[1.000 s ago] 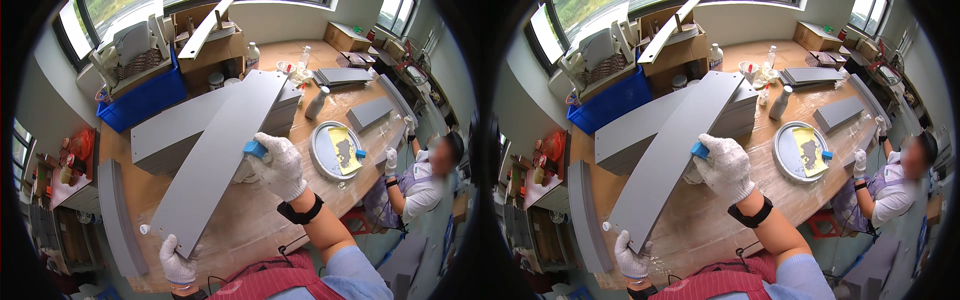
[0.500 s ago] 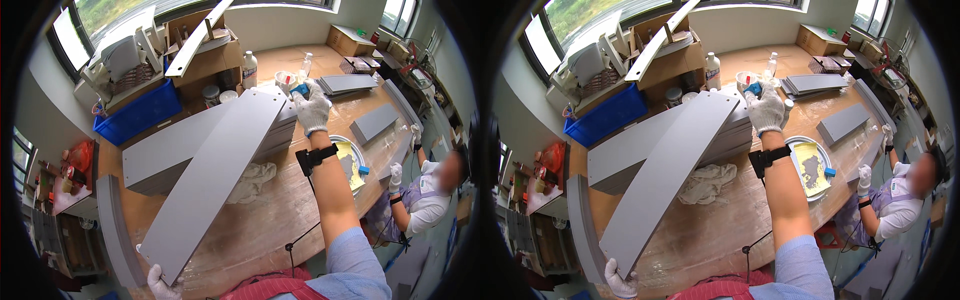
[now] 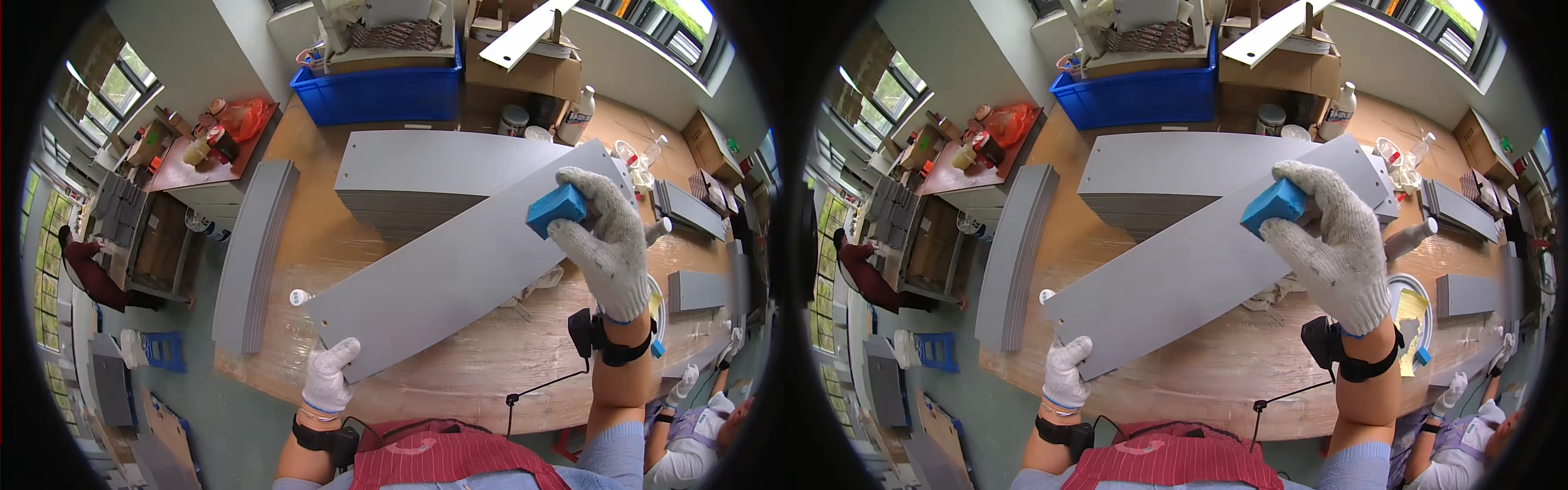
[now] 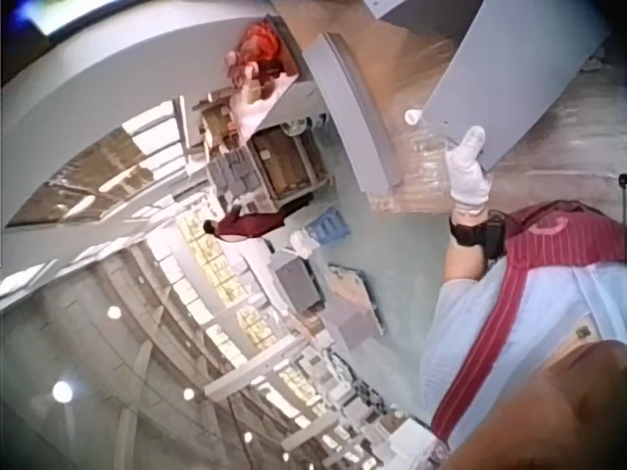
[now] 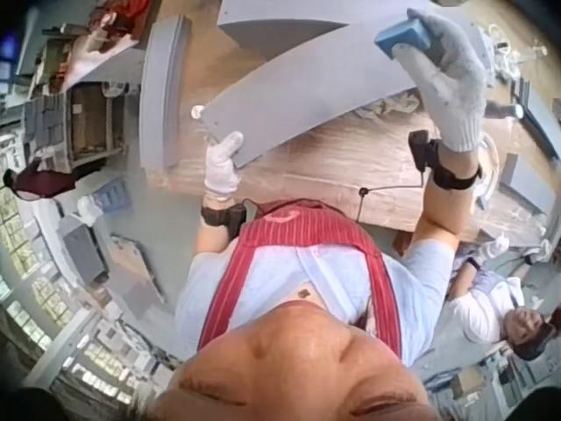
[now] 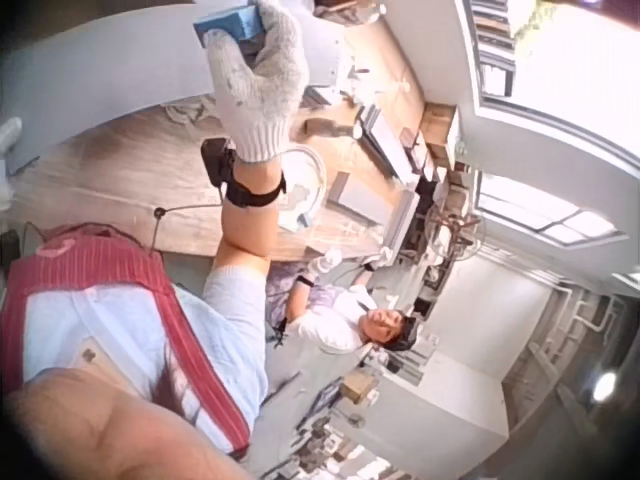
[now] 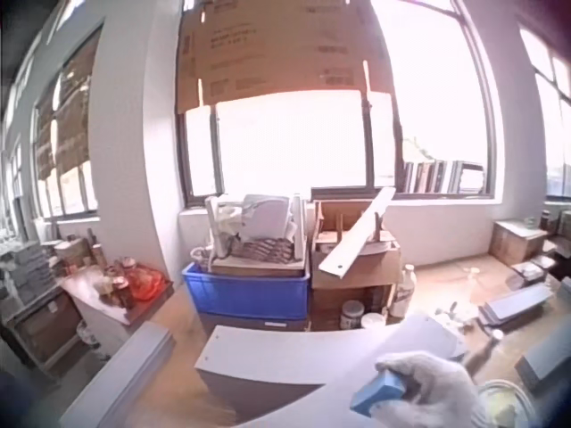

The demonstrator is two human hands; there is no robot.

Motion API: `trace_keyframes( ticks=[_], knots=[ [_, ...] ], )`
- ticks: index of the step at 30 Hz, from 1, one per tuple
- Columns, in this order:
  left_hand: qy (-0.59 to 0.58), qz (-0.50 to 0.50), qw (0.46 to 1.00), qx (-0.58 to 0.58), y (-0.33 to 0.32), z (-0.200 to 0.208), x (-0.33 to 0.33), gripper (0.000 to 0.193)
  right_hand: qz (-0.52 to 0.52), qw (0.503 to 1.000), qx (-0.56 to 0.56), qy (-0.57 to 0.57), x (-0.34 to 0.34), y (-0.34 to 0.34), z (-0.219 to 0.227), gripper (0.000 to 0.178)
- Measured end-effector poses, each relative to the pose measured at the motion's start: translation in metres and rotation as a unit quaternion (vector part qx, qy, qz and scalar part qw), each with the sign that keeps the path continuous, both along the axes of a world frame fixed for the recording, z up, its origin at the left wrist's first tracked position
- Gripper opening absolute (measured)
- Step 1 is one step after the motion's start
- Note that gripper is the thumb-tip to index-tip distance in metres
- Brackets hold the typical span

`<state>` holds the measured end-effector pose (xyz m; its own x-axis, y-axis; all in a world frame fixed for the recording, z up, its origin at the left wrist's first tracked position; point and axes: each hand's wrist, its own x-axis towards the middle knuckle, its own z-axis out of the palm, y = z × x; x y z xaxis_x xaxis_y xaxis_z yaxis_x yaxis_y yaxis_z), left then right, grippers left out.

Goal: The person wipes a gray rectangular panel with a white cloth, then uses a blue sanding block to smooth the edges and surfaces. They repeatedly flip the panel to work on different sides and wipe it down between sanding passes. The person stacks the finished panel with others on the table.

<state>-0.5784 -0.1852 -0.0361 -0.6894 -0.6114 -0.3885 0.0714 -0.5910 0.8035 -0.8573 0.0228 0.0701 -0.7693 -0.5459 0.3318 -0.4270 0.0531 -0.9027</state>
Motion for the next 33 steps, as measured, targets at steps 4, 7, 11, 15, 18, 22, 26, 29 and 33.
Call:
trace_keyframes(
  ticks=[4,7,11,15,18,22,26,29,33],
  knots=[
    [0.008,-0.019,1.000,0.019,0.003,0.001,0.005,0.037,0.092,0.983,0.096,0.130,0.048,-0.049,0.016,0.048],
    [0.023,-0.031,0.999,-0.008,0.005,0.009,0.007,0.034,0.145,0.953,0.146,0.223,0.083,-0.090,0.024,0.049],
    [0.049,-0.040,0.998,-0.015,0.006,0.002,0.013,0.035,0.176,0.924,0.190,0.280,0.118,-0.130,0.027,0.044],
    [0.077,-0.042,0.994,-0.071,0.009,-0.020,0.017,0.045,0.202,0.891,0.273,0.302,0.146,-0.157,0.030,0.038],
    [0.091,0.002,0.993,-0.070,0.013,-0.017,0.015,0.055,0.193,0.877,0.301,0.320,0.156,-0.167,0.023,0.033],
    [0.063,-0.028,0.995,-0.067,0.005,-0.013,0.013,0.057,0.199,0.868,0.330,0.313,0.149,-0.161,0.025,0.029],
    [0.028,-0.014,0.997,-0.075,0.013,-0.008,0.001,0.051,0.117,0.885,0.324,0.312,0.108,-0.127,0.016,0.029],
    [0.022,0.001,0.995,-0.095,0.012,-0.010,0.000,0.047,0.022,0.888,0.314,0.334,0.061,-0.096,0.005,0.032],
    [0.048,0.010,0.988,-0.146,0.010,-0.019,-0.003,0.047,-0.069,0.885,0.352,0.297,-0.016,-0.048,0.014,0.038]
  ],
)
